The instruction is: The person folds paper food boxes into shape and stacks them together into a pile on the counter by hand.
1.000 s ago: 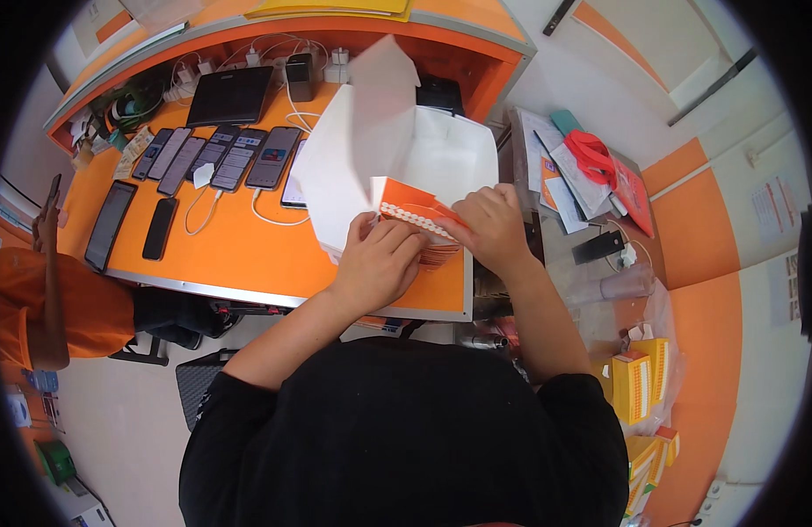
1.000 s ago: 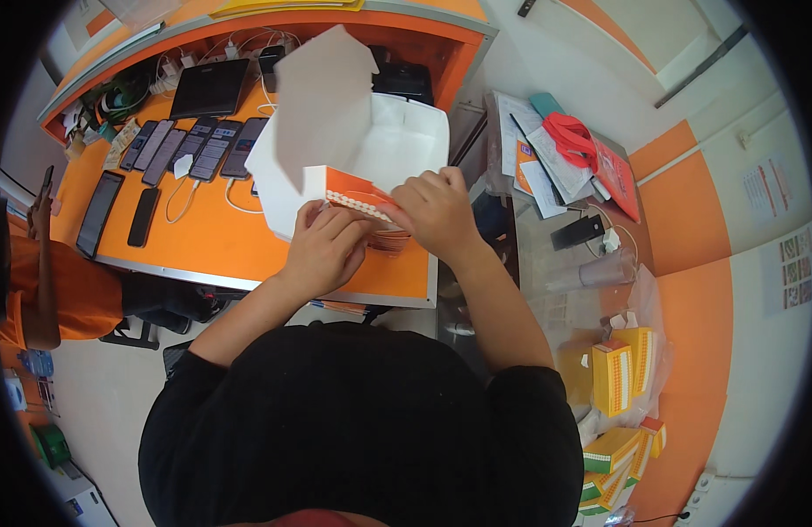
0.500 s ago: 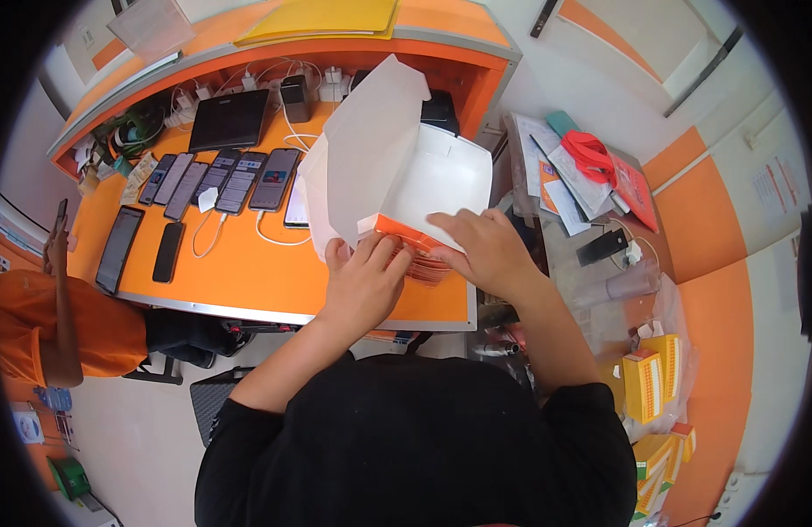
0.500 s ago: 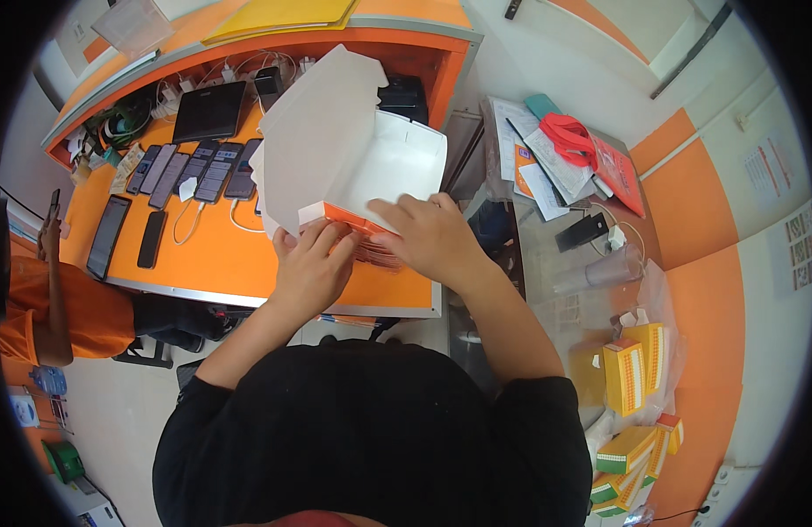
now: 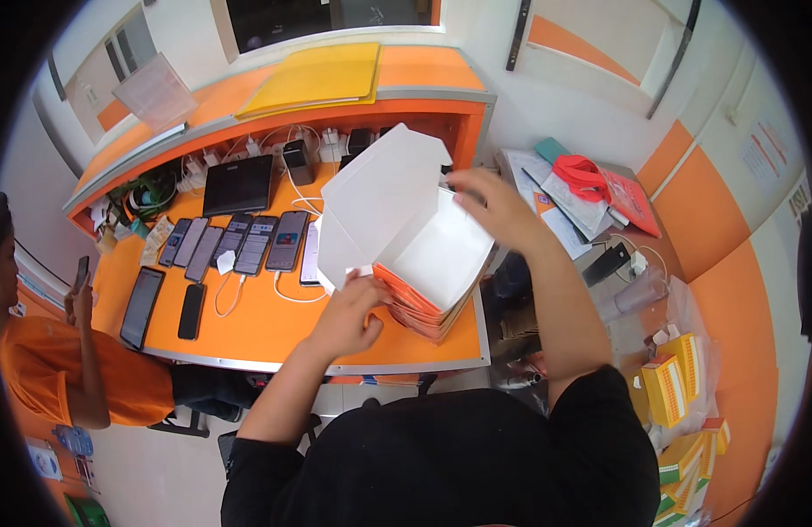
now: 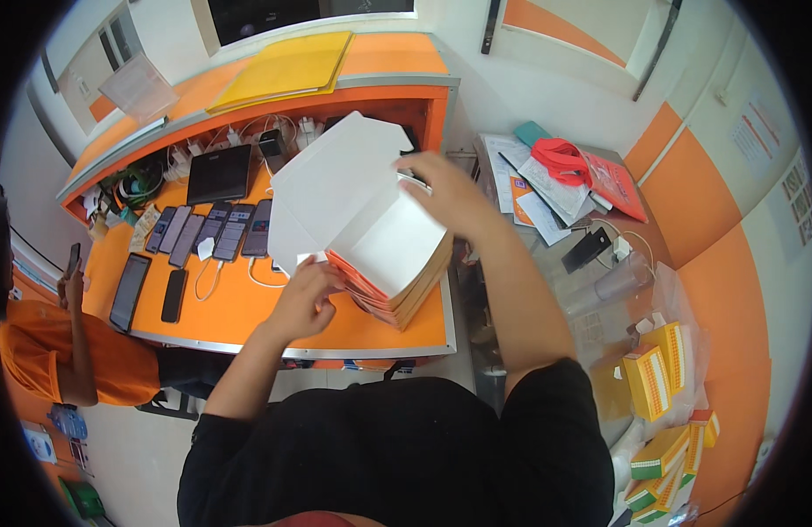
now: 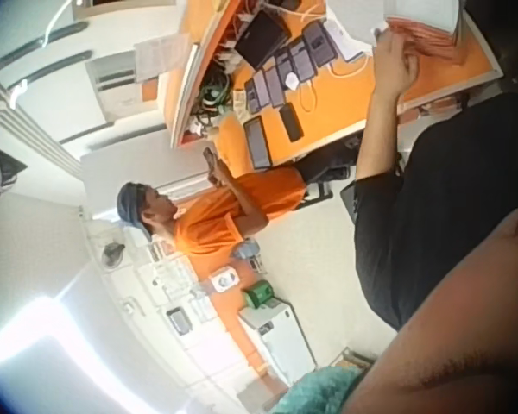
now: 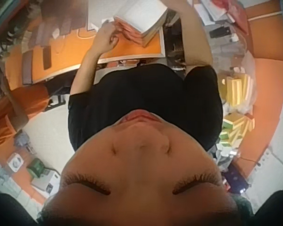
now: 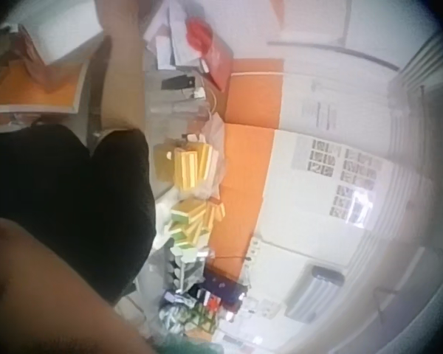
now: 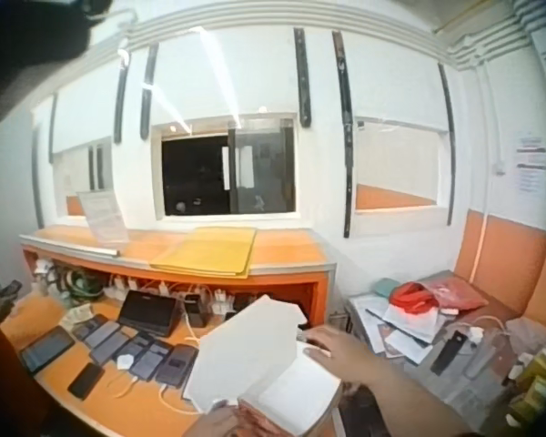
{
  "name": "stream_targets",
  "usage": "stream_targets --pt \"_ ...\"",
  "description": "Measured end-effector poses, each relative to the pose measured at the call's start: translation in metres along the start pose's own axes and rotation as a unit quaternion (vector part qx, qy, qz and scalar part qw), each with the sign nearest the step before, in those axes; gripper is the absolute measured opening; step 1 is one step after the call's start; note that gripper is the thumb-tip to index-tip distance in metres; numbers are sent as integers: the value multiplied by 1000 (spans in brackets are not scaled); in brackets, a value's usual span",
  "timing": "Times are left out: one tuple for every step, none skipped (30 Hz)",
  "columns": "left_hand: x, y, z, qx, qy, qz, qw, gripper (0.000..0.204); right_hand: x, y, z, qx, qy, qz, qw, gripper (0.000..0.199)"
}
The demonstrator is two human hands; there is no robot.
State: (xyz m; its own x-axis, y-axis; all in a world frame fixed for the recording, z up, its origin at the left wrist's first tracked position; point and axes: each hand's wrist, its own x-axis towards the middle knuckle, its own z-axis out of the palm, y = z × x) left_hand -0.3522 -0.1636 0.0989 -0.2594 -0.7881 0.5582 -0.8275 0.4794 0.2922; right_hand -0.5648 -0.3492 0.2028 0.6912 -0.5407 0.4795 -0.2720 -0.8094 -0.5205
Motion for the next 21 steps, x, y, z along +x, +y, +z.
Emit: stream_targets --pt "5 -6 -6 -63 -10 -6 998 36 -8 11 -2 -4 11 1 1000 28" --pt "9 -12 -11 -122 -21 -14 992 37 -11 16 0 -51 -97 103 989 33" --pt "14 -13 -11 -112 -19 -3 994 37 -5 27 0 -96 -198 198 955 38" --pt "14 -6 -7 -144 89 -72 983 38 -17 42 9 -113 -186 201 955 40" --pt "17 -3 0 -174 200 -142 954 39 -31 50 21 -131 -178 201 954 42" --pt "18 -1 6 -187 187 -210 941 43 -33 22 20 -174 -176 211 946 47" --pt "27 5 9 -184 188 -209 942 43 -31 12 12 -174 -174 208 947 47" --pt "33 15 7 -107 129 -236 957 46 -33 2 9 -202 -159 210 943 48" --pt "39 21 6 -27 68 -261 963 49 -36 -2 8 -229 -145 213 939 50" --pt "42 19 11 -96 43 -321 941 49 -38 10 13 -232 -144 183 944 52" --pt "44 17 11 -95 40 -317 943 49 -38 17 16 -231 -139 186 945 52" --pt "44 17 12 -73 18 -317 946 49 -37 23 18 -230 -182 202 935 53" --pt "44 16 12 -50 -4 -316 947 48 -38 26 18 -227 -225 216 922 54" --pt "41 14 14 -49 -5 -318 947 48 -38 25 19 -225 -227 217 923 54" --pt "37 11 16 -46 -11 -319 946 49 -40 20 20 -224 -227 228 920 54" --pt "35 9 17 -43 -16 -320 946 50 -41 18 21 -224 -228 239 917 55" --pt "35 10 17 -43 -21 -321 946 50 -44 20 23 -220 -229 242 917 55" --pt "36 11 16 -59 -15 -320 946 51 -47 23 25 -188 -198 246 930 54" --pt "36 13 16 -76 -9 -318 945 52 -50 24 27 -155 -166 251 941 54" --pt "33 18 16 -76 -14 -314 946 52 -54 22 25 -154 -162 256 940 54" --pt "26 24 16 -79 19 -293 953 54 -56 18 21 -125 -151 254 947 53"
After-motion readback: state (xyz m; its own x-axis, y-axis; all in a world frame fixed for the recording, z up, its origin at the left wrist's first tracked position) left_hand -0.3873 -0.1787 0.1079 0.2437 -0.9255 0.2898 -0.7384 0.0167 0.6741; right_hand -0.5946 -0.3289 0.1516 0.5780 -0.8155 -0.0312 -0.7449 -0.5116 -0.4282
